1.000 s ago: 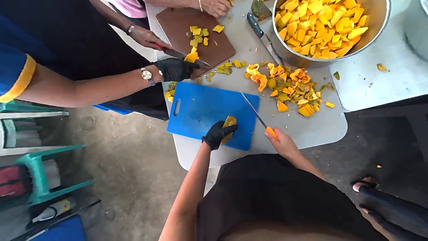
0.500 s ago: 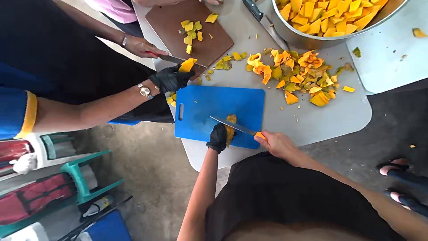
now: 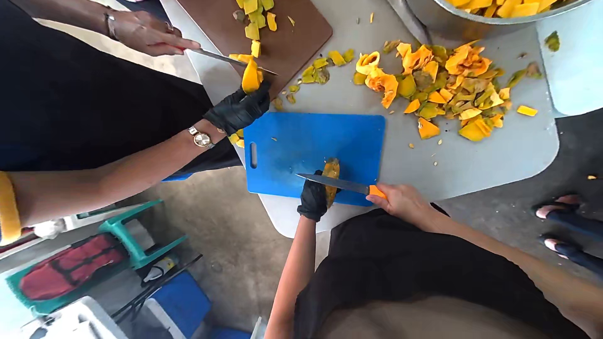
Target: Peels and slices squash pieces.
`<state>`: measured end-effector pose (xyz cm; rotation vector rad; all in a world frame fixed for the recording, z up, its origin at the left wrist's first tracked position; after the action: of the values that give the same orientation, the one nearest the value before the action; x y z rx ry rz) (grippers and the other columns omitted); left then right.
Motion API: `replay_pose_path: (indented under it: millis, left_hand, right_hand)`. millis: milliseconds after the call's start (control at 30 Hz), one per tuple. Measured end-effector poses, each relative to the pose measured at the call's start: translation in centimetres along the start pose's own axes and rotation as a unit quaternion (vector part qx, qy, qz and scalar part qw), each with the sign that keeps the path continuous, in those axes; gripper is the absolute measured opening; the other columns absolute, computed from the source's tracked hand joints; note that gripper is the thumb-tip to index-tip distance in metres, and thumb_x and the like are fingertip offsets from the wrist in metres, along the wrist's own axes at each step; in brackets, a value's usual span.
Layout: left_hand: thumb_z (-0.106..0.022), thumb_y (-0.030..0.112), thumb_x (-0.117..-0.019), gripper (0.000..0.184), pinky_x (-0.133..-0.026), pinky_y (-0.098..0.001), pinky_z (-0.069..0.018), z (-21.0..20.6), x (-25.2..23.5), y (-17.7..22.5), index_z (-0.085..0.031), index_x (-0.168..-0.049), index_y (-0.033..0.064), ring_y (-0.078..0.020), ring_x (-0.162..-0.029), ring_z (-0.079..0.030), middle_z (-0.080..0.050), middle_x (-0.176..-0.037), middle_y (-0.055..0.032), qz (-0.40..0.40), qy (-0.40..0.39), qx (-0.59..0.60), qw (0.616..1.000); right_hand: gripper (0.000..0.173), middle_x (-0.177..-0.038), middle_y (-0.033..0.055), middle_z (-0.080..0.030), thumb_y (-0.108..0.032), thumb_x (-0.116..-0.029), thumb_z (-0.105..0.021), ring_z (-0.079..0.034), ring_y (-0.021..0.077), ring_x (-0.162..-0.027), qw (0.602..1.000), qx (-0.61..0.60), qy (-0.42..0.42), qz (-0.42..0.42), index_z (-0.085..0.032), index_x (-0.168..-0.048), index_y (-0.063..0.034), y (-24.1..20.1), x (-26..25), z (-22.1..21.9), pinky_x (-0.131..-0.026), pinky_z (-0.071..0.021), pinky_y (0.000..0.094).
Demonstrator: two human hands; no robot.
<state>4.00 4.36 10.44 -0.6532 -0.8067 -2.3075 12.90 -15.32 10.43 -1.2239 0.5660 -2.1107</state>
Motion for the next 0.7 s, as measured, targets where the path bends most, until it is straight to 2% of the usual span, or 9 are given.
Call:
replay_pose_path:
  millis: [167, 333, 467, 567, 600, 633, 667, 700]
  left_hand:
    - [-0.052, -0.003, -0.0985, 0.032, -0.105, -0.0554, -0.0428, 0.2, 0.3, 0.5, -0.060, -0.124, -0.0189, -0.0501, -0.119, -0.060, -0.063, -0.121, -0.0377, -0.004, -0.002, -0.012, 1.000]
    - [-0.050, -0.003, -0.0978, 0.032, -0.104, -0.0542, -0.0447, -0.2, 0.8, 0.5, -0.060, -0.123, -0.0207, -0.0502, -0.118, -0.061, -0.064, -0.121, -0.0384, -0.016, 0.060, 0.000, 0.998]
    - [-0.048, -0.006, -0.0965, 0.031, -0.103, -0.0499, -0.0453, -0.1, 0.8, 0.9, -0.061, -0.118, -0.0240, -0.0503, -0.116, -0.062, -0.064, -0.119, -0.0389, -0.028, 0.083, -0.029, 0.996]
    - [-0.048, -0.006, -0.0964, 0.031, -0.104, -0.0503, -0.0450, 0.0, 1.0, 1.1, -0.059, -0.118, -0.0260, -0.0516, -0.116, -0.062, -0.063, -0.118, -0.0415, -0.028, 0.089, -0.001, 0.996]
    - [-0.047, -0.006, -0.0968, 0.032, -0.104, -0.0501, -0.0446, 0.3, 1.0, 1.4, -0.058, -0.119, -0.0264, -0.0513, -0.116, -0.062, -0.062, -0.118, -0.0419, -0.013, 0.082, -0.001, 0.997]
    - [-0.046, -0.004, -0.0989, 0.034, -0.108, -0.0480, -0.0415, 0.9, 0.9, 2.1, -0.056, -0.123, -0.0259, -0.0494, -0.121, -0.059, -0.060, -0.123, -0.0417, 0.023, 0.036, -0.009, 0.999]
    - [-0.041, -0.002, -0.1037, 0.037, -0.114, -0.0434, -0.0330, 1.8, 0.9, 3.2, -0.050, -0.132, -0.0239, -0.0452, -0.132, -0.051, -0.054, -0.135, -0.0403, 0.088, -0.054, -0.014, 0.995]
    - [-0.040, 0.000, -0.1052, 0.039, -0.116, -0.0403, -0.0293, 2.5, 0.8, 4.0, -0.047, -0.137, -0.0219, -0.0419, -0.137, -0.047, -0.051, -0.141, -0.0384, 0.124, -0.109, -0.022, 0.986]
  right_hand:
    - [0.077, -0.077, 0.0264, -0.066, -0.061, -0.1036, -0.038, -0.071, 0.0468, -0.073, 0.995, 0.052, 0.086, 0.025, -0.065, -0.098, 0.0103, -0.5, -0.2, -0.2, -0.059, -0.0536, 0.0581]
    - [0.076, -0.076, 0.0271, -0.066, -0.060, -0.1029, -0.039, -0.071, 0.0471, -0.072, 0.989, 0.087, 0.114, 0.020, -0.065, -0.096, 0.0108, -1.3, -0.4, 0.0, -0.055, -0.0534, 0.0560]
    - [0.076, -0.076, 0.0262, -0.066, -0.060, -0.1029, -0.040, -0.071, 0.0457, -0.071, 0.990, 0.077, 0.114, 0.019, -0.065, -0.094, 0.0105, -1.6, -1.4, -0.1, -0.055, -0.0530, 0.0553]
    - [0.075, -0.079, 0.0270, -0.067, -0.059, -0.1034, -0.040, -0.071, 0.0467, -0.076, 0.992, 0.069, 0.104, 0.004, -0.066, -0.097, 0.0104, -2.1, -2.1, 0.0, -0.059, -0.0538, 0.0565]
    - [0.075, -0.080, 0.0270, -0.068, -0.060, -0.1034, -0.040, -0.072, 0.0469, -0.077, 0.992, 0.069, 0.103, 0.002, -0.066, -0.098, 0.0104, -2.2, -2.2, 0.1, -0.060, -0.0539, 0.0567]
    - [0.076, -0.081, 0.0270, -0.068, -0.060, -0.1035, -0.039, -0.072, 0.0470, -0.079, 0.993, 0.068, 0.097, -0.003, -0.066, -0.099, 0.0103, -2.3, -2.3, 0.1, -0.061, -0.0539, 0.0570]
    - [0.075, -0.082, 0.0272, -0.068, -0.060, -0.1036, -0.040, -0.072, 0.0472, -0.080, 0.994, 0.066, 0.092, -0.008, -0.066, -0.100, 0.0103, -2.3, -2.3, 0.2, -0.062, -0.0541, 0.0574]
    - [0.075, -0.083, 0.0274, -0.069, -0.060, -0.1037, -0.040, -0.072, 0.0473, -0.081, 0.994, 0.065, 0.088, -0.011, -0.066, -0.100, 0.0102, -2.4, -2.3, 0.3, -0.063, -0.0541, 0.0576]
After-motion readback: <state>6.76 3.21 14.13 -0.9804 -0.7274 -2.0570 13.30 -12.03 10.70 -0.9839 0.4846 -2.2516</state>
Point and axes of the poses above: each hand's wrist, its own x-axis away from the middle knuckle, its own z-axis out of the back of the hand, y = z × x, the point moved 5 cm from there along -x, towards the middle knuckle
